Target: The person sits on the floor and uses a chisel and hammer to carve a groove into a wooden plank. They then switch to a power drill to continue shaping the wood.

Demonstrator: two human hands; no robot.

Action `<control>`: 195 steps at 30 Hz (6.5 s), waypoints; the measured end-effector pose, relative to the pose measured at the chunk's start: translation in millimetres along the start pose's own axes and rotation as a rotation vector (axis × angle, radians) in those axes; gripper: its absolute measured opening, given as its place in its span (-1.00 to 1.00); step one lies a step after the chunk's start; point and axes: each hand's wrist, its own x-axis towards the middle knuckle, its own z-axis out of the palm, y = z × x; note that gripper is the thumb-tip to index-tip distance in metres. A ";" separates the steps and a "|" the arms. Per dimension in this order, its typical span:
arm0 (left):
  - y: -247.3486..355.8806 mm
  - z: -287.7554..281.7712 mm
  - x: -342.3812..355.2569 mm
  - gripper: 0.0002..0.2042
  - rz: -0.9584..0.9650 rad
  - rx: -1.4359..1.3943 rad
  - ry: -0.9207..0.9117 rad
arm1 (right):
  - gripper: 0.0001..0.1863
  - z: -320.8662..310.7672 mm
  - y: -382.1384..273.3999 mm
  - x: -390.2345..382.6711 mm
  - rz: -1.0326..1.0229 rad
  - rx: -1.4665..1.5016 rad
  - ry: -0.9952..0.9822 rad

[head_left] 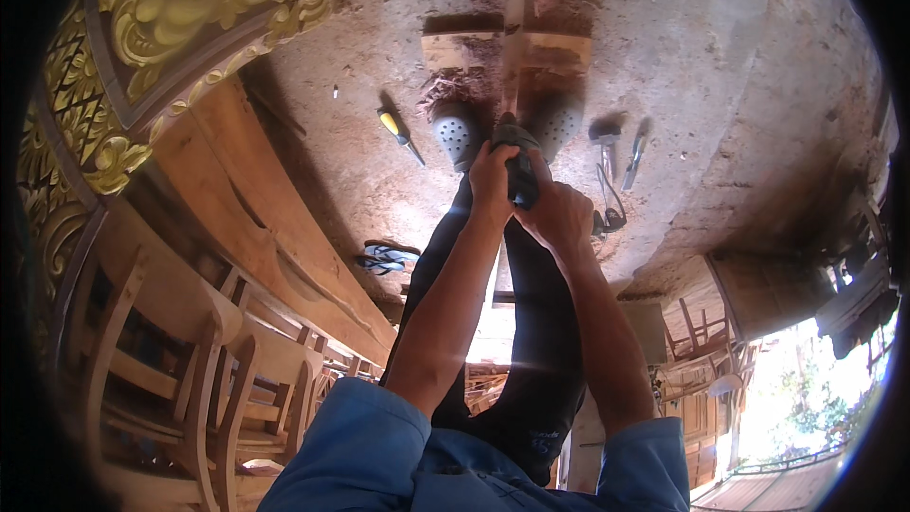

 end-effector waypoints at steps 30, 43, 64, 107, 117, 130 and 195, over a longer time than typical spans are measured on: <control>2.6 -34.0 55.4 -0.75 -0.406 -0.235 -0.388 | -0.05 8.6 -17.6 -0.6 0.189 0.155 -0.060; 10.9 -34.8 31.5 -0.73 -0.438 -0.121 -0.338 | 0.00 10.1 -25.2 -29.7 0.251 0.241 -0.035; 119.6 38.5 201.0 -0.52 0.747 0.155 -0.152 | -0.05 -76.6 40.9 -136.0 0.440 1.066 0.247; 14.3 -20.8 -24.3 -0.62 -0.382 -0.040 -0.379 | -0.03 8.9 -5.3 -78.6 0.083 0.443 0.179; 18.1 -14.7 -26.4 -0.64 -0.390 0.008 -0.337 | -0.01 13.8 -6.1 -77.5 0.095 0.444 0.200; 17.9 -18.0 -16.4 -0.66 -0.313 0.152 -0.347 | -0.01 22.7 -17.7 -75.0 0.134 0.434 0.255; 13.1 -23.9 34.2 -0.73 -0.402 -0.018 -0.333 | 0.02 12.4 -17.5 -28.6 0.163 0.318 0.090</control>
